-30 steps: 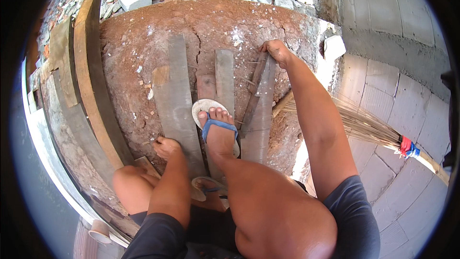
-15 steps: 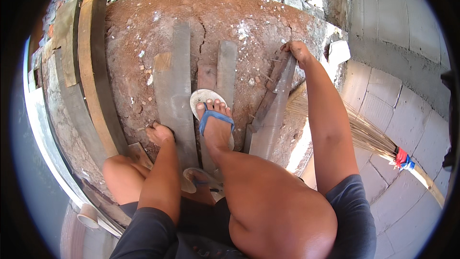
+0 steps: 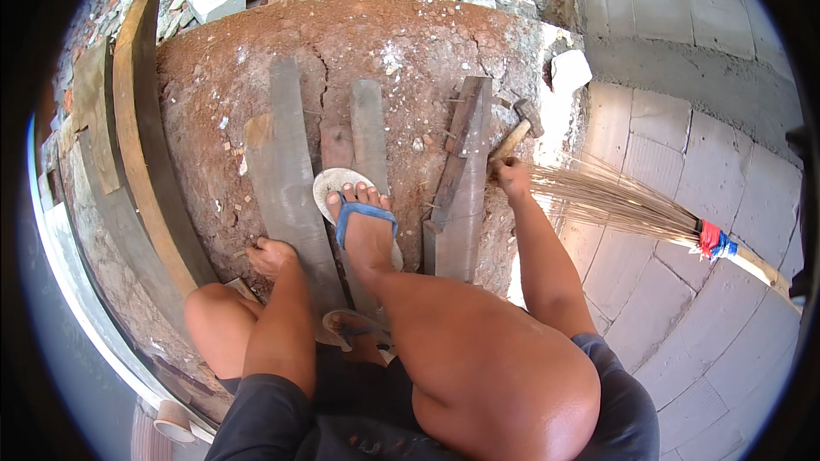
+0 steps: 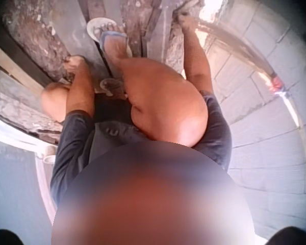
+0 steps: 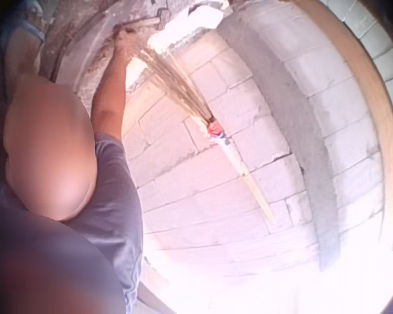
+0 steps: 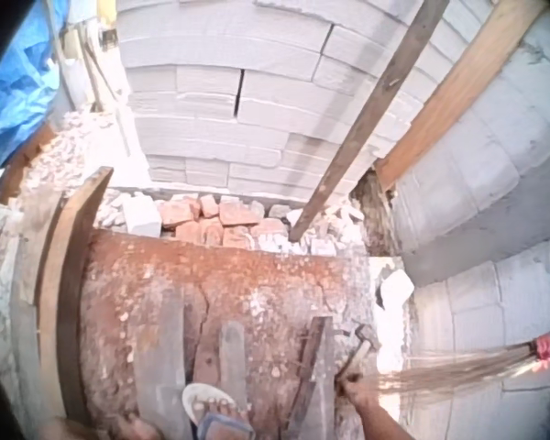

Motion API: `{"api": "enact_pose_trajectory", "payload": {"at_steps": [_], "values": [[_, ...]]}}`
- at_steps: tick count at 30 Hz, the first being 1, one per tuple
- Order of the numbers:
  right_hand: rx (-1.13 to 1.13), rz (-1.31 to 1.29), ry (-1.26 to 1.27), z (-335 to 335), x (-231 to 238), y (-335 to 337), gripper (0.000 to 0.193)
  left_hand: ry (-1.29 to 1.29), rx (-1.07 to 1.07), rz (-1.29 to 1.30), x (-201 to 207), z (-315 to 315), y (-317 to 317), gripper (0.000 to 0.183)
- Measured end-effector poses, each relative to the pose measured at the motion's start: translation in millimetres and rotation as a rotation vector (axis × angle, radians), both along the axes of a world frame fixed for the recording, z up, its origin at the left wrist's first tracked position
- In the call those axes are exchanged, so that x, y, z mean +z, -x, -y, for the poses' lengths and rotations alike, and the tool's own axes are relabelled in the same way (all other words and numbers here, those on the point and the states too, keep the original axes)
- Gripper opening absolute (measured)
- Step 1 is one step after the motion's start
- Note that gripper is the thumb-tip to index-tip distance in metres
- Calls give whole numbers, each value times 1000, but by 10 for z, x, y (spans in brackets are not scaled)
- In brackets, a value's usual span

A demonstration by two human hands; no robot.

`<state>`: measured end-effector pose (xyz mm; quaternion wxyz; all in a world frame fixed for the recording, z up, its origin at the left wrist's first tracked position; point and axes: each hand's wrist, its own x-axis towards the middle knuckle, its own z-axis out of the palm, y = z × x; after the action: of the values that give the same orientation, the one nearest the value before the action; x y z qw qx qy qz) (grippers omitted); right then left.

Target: The person moves a plastic container and then uses a hammer to repeatedly strike and break wooden planks on the floor. The person repositions the planks and continues hammering until they are broken into smaller pieces.

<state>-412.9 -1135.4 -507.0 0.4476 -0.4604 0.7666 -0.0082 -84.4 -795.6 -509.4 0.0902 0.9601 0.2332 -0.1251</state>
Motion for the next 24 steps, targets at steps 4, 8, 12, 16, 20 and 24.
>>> {"api": "enact_pose_trajectory", "payload": {"at_steps": [4,8,12,16,20,24], "values": [[246,-344,-210,159,-316,9,45,-8,-19,32,-37,-13,15,47],[663,-579,-150,282,-432,-8,31,18,-15,57,-72,-60,37,52],[-225,-98,-296,537,-251,-1,20,13,-34,12,-97,-81,-1,49],[-723,348,-311,1181,295,-13,21,49,-23,31,-111,-117,-12,47],[-601,465,-316,1301,732,-242,11,62,-31,-19,-99,-157,-24,45],[-165,318,122,425,1272,-389,20,57,-25,-38,-55,-127,-63,43]]}}
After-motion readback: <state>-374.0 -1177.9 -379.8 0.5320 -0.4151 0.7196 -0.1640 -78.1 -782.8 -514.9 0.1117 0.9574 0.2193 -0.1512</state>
